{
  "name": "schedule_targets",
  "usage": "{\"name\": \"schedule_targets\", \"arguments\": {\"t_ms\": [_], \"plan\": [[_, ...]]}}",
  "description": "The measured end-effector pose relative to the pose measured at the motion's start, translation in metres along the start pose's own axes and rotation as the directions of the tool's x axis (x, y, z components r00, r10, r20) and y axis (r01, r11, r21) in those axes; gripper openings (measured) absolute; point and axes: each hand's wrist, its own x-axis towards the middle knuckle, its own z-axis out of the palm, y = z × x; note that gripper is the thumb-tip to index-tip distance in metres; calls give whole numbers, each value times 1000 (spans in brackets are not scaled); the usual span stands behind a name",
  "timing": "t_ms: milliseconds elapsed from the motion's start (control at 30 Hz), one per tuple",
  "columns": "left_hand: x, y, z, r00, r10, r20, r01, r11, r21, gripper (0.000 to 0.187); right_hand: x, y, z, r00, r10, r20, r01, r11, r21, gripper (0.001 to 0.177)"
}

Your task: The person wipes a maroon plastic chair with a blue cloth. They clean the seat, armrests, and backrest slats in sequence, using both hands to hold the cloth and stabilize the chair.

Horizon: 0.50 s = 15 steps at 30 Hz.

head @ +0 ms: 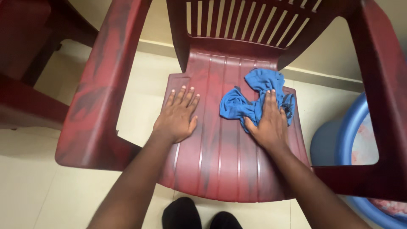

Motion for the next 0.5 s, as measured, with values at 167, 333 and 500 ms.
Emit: {"name": "schedule_targets", "arguments": {"t_ms": [167, 333, 500], "plan": [[-2, 1, -4, 999, 15, -35, -15, 1000, -3, 72, 3, 9, 3, 992, 70, 105, -67, 997, -36, 102], [14, 6, 9, 983, -181, 32, 183, 974, -130, 75, 68, 7, 30, 978, 128, 166, -122, 992, -44, 100], [77, -8, 13, 928, -328, -177, 329, 944, -25, 65, 95, -27, 58, 967, -130, 220, 95, 982, 162, 82]]}}
